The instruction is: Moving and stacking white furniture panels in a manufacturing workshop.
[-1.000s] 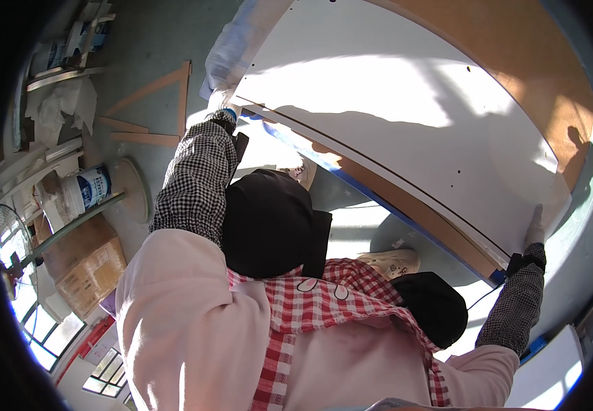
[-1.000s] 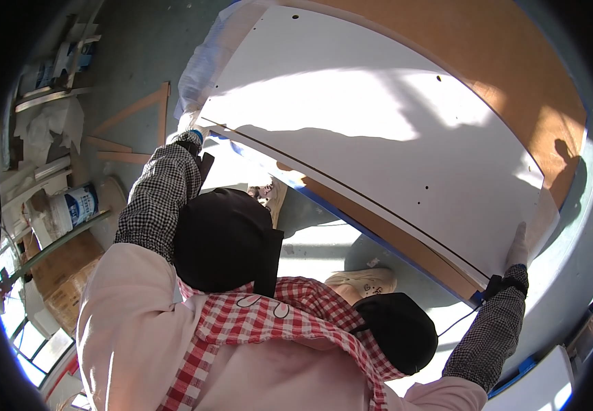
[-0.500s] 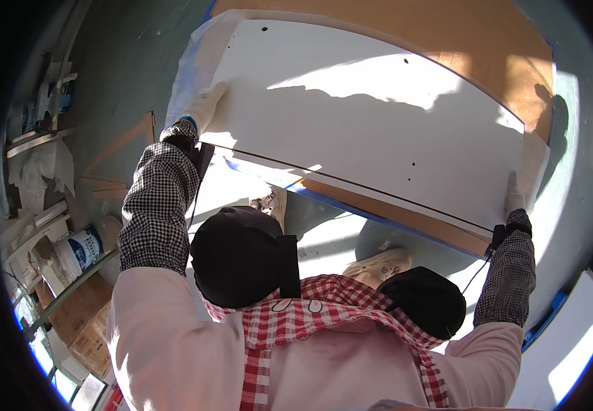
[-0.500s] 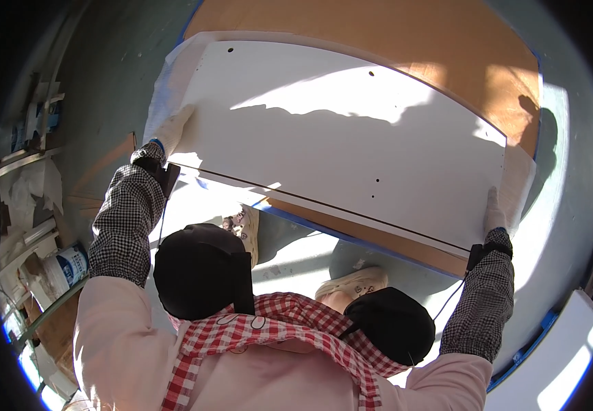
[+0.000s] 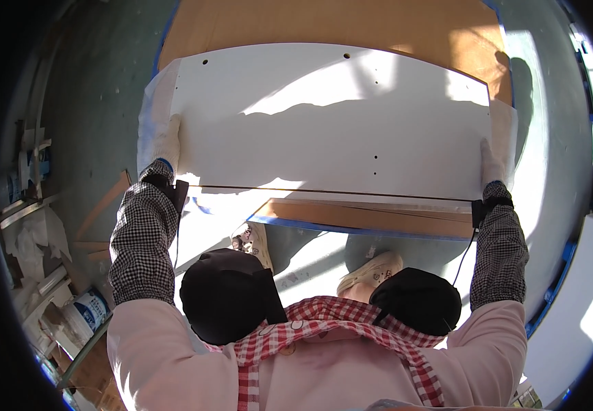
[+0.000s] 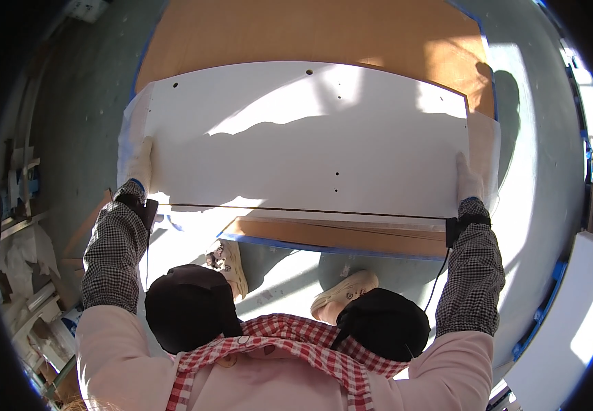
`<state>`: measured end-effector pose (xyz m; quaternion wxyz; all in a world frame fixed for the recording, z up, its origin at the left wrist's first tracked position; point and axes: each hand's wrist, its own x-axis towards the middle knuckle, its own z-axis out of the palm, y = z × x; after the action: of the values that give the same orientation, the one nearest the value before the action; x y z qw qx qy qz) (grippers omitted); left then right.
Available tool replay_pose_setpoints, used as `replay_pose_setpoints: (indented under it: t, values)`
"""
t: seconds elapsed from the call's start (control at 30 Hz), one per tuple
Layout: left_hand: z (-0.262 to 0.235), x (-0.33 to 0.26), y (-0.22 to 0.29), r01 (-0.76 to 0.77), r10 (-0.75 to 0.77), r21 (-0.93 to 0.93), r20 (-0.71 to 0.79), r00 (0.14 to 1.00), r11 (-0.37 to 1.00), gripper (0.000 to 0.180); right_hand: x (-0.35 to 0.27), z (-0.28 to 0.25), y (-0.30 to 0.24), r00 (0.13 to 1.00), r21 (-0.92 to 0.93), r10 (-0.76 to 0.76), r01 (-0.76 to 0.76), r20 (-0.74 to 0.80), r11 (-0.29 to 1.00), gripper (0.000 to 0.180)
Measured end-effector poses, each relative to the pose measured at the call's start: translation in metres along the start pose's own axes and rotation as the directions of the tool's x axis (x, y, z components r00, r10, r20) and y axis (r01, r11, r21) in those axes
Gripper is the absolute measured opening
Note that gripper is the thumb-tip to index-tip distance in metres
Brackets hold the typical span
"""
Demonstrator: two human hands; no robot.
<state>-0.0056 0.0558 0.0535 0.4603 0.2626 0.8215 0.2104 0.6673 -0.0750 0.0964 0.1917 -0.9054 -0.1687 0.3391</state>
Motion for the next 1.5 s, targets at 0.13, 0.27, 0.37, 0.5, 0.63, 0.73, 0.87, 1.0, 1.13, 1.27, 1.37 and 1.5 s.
replay_pose_setpoints:
  t: [0.13,0.27,0.37,0.5,0.63,0.73,0.87,1.0,1.13,1.27,1.37,1.5]
  values:
    - [-0.012,0.036,-0.044,-0.057,0.058,-0.12,0.002,0.998,0.991,0.071,0.007,0.019,0.009,0.998,0.028,-0.048,0.046,0.051,0.999,0.078]
    - [0.013,0.025,-0.024,0.064,-0.063,-0.035,0.024,0.998,0.997,0.069,0.052,0.013,0.056,0.993,-0.176,-0.083,0.066,-0.09,0.982,0.081]
    - [0.006,0.04,-0.034,0.0,0.0,0.022,-0.009,1.0,1.0,0.074,0.05,0.016,0.055,1.0,-0.071,-0.014,0.014,0.003,0.997,0.083]
    - [-0.002,0.075,-0.053,-0.066,0.067,0.047,-0.02,0.998,0.997,0.077,0.066,0.015,0.051,0.992,0.001,0.054,-0.055,0.111,0.998,0.079]
    - [-0.024,0.097,-0.049,-0.327,0.325,0.248,0.052,0.944,0.912,0.082,0.073,0.029,0.054,0.966,0.189,0.109,-0.156,0.235,0.969,0.075]
    - [0.016,0.079,-0.02,-0.153,0.146,0.171,0.053,0.988,0.973,0.084,0.091,0.015,0.075,0.985,0.07,0.062,-0.074,0.158,0.995,0.074]
    - [0.001,0.086,0.0,-0.125,0.114,0.25,0.061,0.992,0.96,0.087,0.124,0.01,0.089,0.99,-0.104,-0.049,0.063,0.13,0.993,0.073]
    - [0.008,0.082,-0.003,-0.097,0.126,0.398,-0.046,0.991,0.912,0.087,0.115,0.012,0.085,0.974,-0.063,-0.007,0.022,0.228,0.998,0.077]
    - [-0.003,0.067,-0.018,-0.186,0.191,0.188,-0.007,0.982,0.964,0.069,0.069,0.03,0.052,0.969,0.157,0.057,-0.097,0.241,0.983,0.077]
    - [-0.001,0.031,0.002,-0.11,0.112,-0.036,0.073,0.991,0.993,0.07,0.071,0.023,0.057,0.966,0.158,0.016,-0.059,0.258,0.986,0.075]
    - [0.007,0.017,0.013,-0.102,0.101,0.025,0.049,0.994,0.994,0.074,0.106,0.004,0.086,0.966,0.127,-0.029,-0.004,0.256,0.992,0.075]
    - [0.005,0.036,-0.01,-0.123,0.141,0.156,-0.109,0.984,0.98,0.072,0.115,0.019,0.089,0.959,0.072,-0.145,0.131,0.245,0.989,0.076]
